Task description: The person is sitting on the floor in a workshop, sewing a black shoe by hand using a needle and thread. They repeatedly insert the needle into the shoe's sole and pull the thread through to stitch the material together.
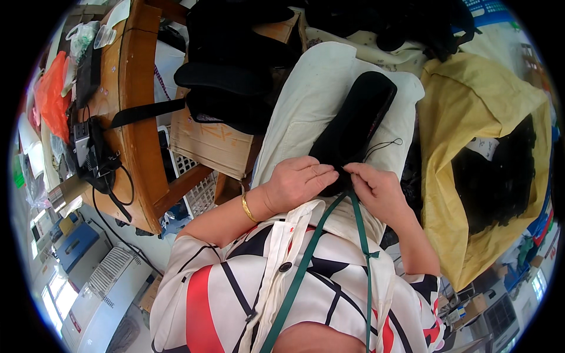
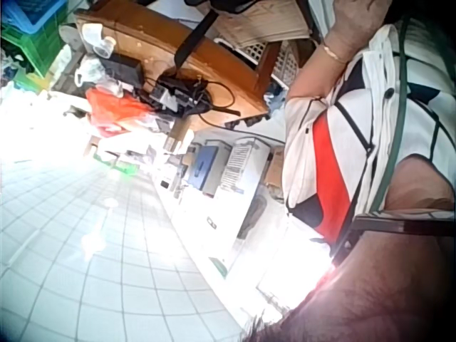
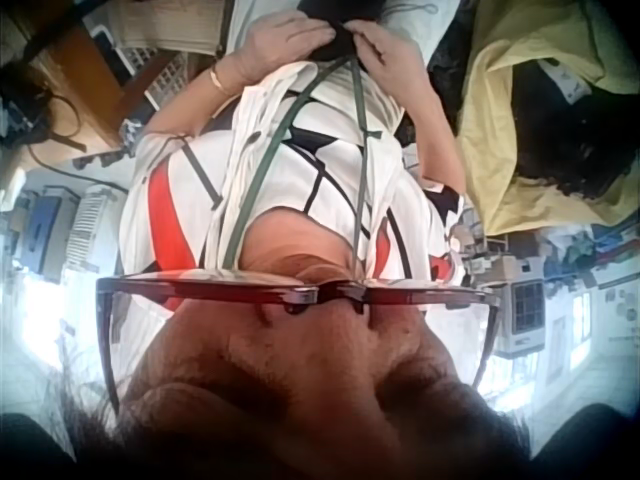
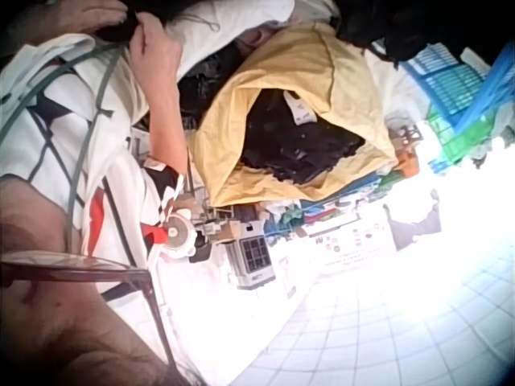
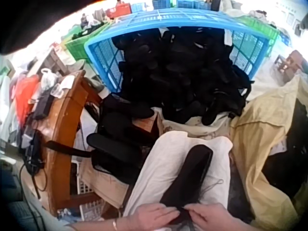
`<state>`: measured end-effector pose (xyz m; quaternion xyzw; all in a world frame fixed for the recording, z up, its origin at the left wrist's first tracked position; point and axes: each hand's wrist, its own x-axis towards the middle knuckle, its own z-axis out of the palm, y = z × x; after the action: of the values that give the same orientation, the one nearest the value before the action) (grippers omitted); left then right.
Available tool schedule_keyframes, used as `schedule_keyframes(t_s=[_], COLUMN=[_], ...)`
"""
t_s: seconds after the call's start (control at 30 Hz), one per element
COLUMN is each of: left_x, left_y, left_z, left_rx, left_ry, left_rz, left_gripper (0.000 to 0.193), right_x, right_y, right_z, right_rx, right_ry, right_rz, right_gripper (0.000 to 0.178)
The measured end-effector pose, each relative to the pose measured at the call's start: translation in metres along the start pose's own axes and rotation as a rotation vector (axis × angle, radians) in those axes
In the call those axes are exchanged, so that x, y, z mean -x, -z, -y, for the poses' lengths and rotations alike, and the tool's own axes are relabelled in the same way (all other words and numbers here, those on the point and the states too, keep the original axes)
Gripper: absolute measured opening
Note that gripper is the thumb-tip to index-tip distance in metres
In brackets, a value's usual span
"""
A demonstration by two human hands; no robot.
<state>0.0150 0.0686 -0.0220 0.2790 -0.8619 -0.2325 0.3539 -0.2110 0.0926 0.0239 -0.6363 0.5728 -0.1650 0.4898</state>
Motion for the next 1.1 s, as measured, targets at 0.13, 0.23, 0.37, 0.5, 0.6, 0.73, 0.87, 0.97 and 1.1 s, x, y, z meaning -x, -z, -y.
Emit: schedule_keyframes(t_s=[0.13, 0.23, 0.37, 0.5, 0.6, 0.73, 0.87, 0.97, 1.1], left_x=[0.001, 0.006, 0.009, 0.002, 0.002, 0.003, 0.000, -0.001, -0.001], left_y=[-0.002, -0.009, -0.011, -0.009, -0.010, -0.009, -0.001, 0.003, 0.000], left_z=[-0.001, -0.001, -0.002, -0.005, -0.005, -0.007, -0.004, -0.003, -0.004], left_rx=[0.035, 0.099, 0.125, 0.103, 0.086, 0.034, -0.079, -0.121, -0.087], left_ry=[0.041, 0.115, 0.147, 0.139, 0.110, 0.097, -0.019, -0.065, -0.018], left_rz=[-0.019, -0.066, -0.061, -0.027, -0.017, -0.057, -0.010, 0.017, 0.064], left_gripper=[0.028, 0.030, 0.028, 0.021, 0.021, 0.022, 0.027, 0.029, 0.028], right_x=[-0.001, -0.001, -0.005, -0.017, -0.019, -0.021, -0.030, -0.036, -0.052], right_y=[-0.017, -0.032, -0.034, -0.034, -0.031, -0.006, -0.004, -0.006, -0.019], right_z=[-0.016, -0.029, -0.016, -0.004, -0.007, 0.013, 0.018, 0.011, -0.011], right_rx=[-0.132, -0.206, -0.177, -0.050, -0.030, 0.224, 0.264, 0.181, -0.170], right_ry=[0.019, 0.027, -0.049, -0.089, -0.002, 0.111, 0.173, 0.156, 0.342], right_rz=[-0.068, -0.105, -0.072, -0.070, -0.096, -0.157, -0.109, -0.025, -0.223], right_gripper=[0.016, 0.013, 0.013, 0.013, 0.014, 0.015, 0.012, 0.008, 0.011])
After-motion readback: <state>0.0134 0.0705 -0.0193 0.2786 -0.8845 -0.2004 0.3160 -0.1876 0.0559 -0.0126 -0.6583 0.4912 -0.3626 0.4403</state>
